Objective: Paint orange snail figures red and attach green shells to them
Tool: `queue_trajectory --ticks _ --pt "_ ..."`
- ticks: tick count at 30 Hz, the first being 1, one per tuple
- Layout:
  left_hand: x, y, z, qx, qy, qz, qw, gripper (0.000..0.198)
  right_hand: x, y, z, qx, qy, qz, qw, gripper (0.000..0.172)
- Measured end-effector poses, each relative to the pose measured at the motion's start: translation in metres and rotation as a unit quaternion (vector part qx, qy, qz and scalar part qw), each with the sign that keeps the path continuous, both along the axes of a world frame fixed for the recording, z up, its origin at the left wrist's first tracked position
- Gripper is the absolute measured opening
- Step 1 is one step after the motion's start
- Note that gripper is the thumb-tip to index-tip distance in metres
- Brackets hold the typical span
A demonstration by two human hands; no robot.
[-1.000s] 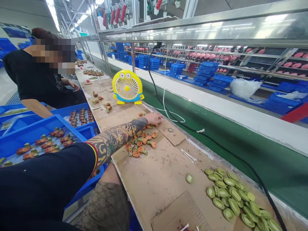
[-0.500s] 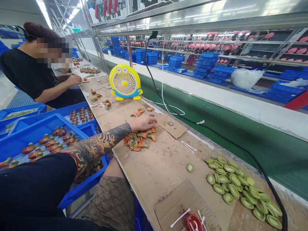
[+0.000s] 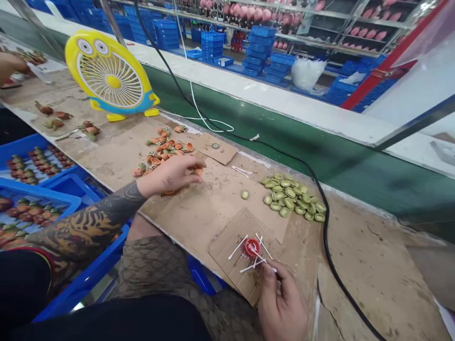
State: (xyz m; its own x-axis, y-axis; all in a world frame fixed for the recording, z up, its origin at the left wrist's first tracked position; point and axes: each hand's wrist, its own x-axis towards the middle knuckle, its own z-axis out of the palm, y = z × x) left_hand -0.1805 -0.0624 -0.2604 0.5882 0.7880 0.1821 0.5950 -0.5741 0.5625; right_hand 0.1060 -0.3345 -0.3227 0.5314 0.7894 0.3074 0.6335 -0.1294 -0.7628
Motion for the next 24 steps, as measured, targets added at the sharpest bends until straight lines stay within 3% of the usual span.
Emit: queue_trajectory --ticks 3,6,9,13,18,21,24 --pt "0.022 -0.043 -0.007 -0.131 -0.174 -0.023 0.976 0.042 0.003 0.009 0.001 -0.008 -0.008 0.020 1.000 0.048" --pt "0.046 -0.087 -0.020 -0.260 -0.256 -0.041 0.930 0.047 -0.001 0.015 0.009 0.008 -0.018 0.030 0.999 0.040" --pt "0.058 -0.119 -0.028 -0.369 -0.306 -0.012 0.877 0.039 -0.009 0.016 0.021 0.015 -0.033 0.056 0.998 0.035" --pt "0.060 -0.121 -0.053 -0.302 -0.309 -0.010 0.902 0.020 -0.007 0.025 0.025 0.016 -0.044 0.071 0.996 0.033" --pt "0.054 -0.108 -0.087 -0.212 -0.324 -0.058 0.920 0.039 -0.008 0.029 0.037 0.071 -0.040 0.079 0.994 0.033" --pt "0.052 -0.100 -0.097 -0.207 -0.303 -0.078 0.927 0.052 -0.009 0.032 0.041 0.093 -0.050 0.074 0.992 0.033" --pt "0.058 -0.099 -0.095 -0.222 -0.336 -0.104 0.909 0.047 -0.006 0.032 0.038 0.089 -0.063 0.065 0.992 0.031"
